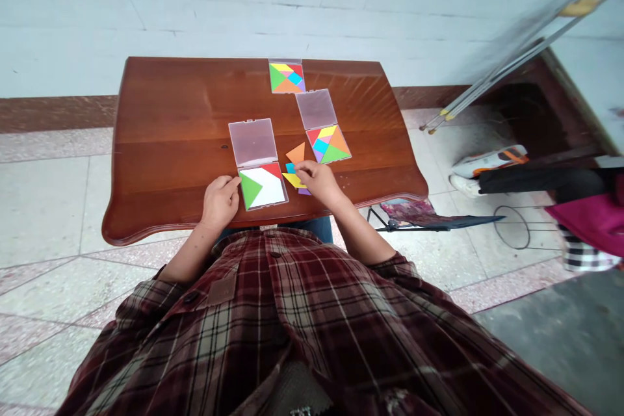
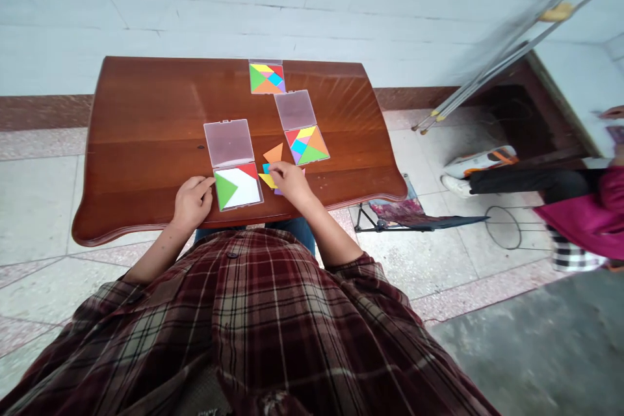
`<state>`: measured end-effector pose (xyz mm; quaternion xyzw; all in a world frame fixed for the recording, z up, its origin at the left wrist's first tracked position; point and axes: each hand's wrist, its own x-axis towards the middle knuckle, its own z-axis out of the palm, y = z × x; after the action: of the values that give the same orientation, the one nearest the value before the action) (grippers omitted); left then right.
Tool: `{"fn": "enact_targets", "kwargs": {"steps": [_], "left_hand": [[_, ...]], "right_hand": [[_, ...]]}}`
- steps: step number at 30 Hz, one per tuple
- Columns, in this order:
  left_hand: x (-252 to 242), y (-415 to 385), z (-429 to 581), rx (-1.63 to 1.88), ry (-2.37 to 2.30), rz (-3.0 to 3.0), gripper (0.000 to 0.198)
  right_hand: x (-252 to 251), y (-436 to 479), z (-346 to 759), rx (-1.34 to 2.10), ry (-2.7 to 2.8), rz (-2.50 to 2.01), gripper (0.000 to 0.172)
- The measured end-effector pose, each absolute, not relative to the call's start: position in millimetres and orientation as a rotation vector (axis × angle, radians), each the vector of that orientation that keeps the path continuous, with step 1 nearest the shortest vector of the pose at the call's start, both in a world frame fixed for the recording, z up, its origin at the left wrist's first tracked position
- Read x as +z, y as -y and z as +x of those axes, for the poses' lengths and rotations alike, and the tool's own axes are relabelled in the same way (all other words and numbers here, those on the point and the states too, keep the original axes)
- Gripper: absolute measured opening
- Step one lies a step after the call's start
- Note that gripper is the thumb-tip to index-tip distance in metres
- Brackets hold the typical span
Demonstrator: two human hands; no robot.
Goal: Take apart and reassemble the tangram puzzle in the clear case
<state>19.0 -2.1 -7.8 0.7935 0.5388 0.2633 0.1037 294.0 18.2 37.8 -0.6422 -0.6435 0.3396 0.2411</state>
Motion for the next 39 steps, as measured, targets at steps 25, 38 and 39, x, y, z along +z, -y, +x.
{"fn": "enact_targets", "kwargs": {"steps": [25, 38, 39], "left_hand": [[-8.6, -2.3, 16.9, 0.794, -1.651, 2.313, 0.029], [-9.0, -0.2, 18.8, 0.811, -1.651, 2.34, 0.029], [-8.8, 0.2, 19.2, 0.807, -1.65, 2.334, 0.029]], "right_hand": [[50.7, -24.1, 310.6, 0.508, 2.016, -2.218, 0.022], [51.7, -20.3, 280.3, 0.641, 2.201, -2.228, 0.018], [54.6, -22.3, 281.3, 0.652, 2.193, -2.212, 0.017]]}}
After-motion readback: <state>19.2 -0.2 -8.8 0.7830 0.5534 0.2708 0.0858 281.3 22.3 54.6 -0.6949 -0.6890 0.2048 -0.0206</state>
